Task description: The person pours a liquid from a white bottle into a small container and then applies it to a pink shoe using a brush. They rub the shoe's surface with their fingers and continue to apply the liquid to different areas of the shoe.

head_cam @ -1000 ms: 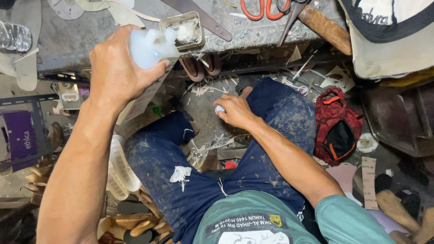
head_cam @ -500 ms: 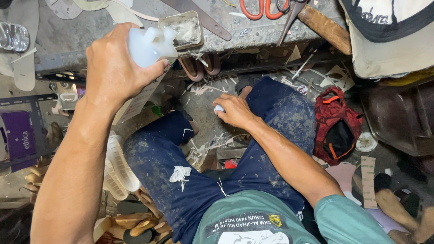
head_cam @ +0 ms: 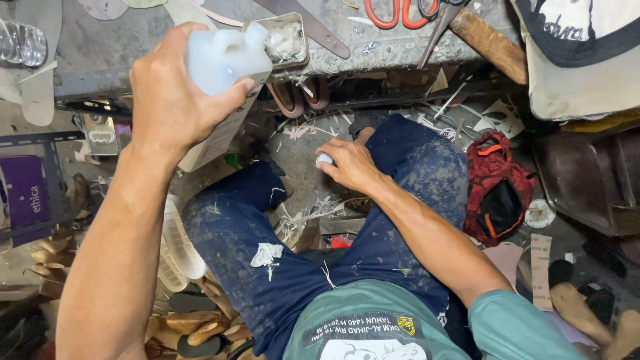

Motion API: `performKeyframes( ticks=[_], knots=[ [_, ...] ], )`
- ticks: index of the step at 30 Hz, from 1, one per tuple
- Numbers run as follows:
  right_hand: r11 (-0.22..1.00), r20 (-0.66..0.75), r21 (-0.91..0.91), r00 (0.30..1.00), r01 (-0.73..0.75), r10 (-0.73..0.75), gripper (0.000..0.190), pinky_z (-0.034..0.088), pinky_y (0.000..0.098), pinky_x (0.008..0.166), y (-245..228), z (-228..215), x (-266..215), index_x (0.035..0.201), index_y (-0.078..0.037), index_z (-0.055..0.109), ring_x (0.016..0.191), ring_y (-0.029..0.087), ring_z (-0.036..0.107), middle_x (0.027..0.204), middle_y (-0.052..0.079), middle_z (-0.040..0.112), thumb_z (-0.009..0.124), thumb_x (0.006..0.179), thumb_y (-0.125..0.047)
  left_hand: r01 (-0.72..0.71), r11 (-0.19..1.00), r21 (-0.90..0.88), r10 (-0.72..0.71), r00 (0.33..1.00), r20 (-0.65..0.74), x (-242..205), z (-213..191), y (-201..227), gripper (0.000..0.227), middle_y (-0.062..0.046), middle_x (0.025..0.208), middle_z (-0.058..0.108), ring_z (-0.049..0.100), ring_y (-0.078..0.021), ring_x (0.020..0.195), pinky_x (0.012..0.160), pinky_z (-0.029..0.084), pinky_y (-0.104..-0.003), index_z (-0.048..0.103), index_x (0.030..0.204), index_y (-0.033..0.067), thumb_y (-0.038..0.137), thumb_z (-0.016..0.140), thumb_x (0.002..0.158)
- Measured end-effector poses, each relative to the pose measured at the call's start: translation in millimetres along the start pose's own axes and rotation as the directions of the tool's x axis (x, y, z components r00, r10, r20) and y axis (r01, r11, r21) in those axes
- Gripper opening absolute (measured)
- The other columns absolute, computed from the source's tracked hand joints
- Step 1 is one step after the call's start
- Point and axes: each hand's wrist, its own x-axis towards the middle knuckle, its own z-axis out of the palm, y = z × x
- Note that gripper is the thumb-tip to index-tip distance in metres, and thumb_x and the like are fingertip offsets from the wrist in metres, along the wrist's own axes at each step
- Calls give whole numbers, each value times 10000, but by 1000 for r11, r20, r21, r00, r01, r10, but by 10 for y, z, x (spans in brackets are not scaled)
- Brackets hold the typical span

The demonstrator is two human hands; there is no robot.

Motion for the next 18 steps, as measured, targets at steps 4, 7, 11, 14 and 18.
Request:
performKeyframes(
  ticks=[4,7,11,14,18],
  knots=[
    [988,-2,153,1000,-21,21,274,506,420,756,-248,-317,-111,1171,-115,713,875,271,690,1072,66,694,669,949,-270,25,993,-111,-34,996,-84,-31,-20,47,630,-157,1110,717,679,-347,907,780,498,-425,612,1279,6,330,942,850],
    [967,-129,215,986,134,-108,273,570,398,807,-476,-696,-184,1194,-40,698,956,260,691,1134,133,702,700,950,-163,60,986,-155,-80,988,-130,-117,-10,85,649,-167,1111,713,672,-338,911,809,503,-425,593,1293,-7,326,913,836],
    [918,-381,334,922,214,-77,312,577,267,865,-973,-1392,-178,1239,-29,649,1006,187,681,1195,137,687,734,939,-28,27,960,-279,-91,972,-216,-296,-48,251,656,-173,1199,683,669,-274,1000,852,538,-367,570,1329,-29,251,932,858],
    [900,-463,315,876,302,-133,327,587,278,942,-1377,-1794,-210,1270,6,631,1001,191,689,1180,152,680,750,968,-29,-39,965,-259,-30,966,-256,-494,-89,468,702,-233,1256,676,699,-330,1080,924,593,-407,553,1332,-71,292,919,856],
    [853,-402,19,785,521,-471,260,574,387,974,-1773,-2064,-283,1212,83,657,1091,341,701,1190,256,699,744,997,-37,-56,956,-289,-2,980,-198,-852,-125,808,804,-235,1306,674,729,-307,1112,1006,611,-379,542,1347,-46,362,951,788]
  ],
)
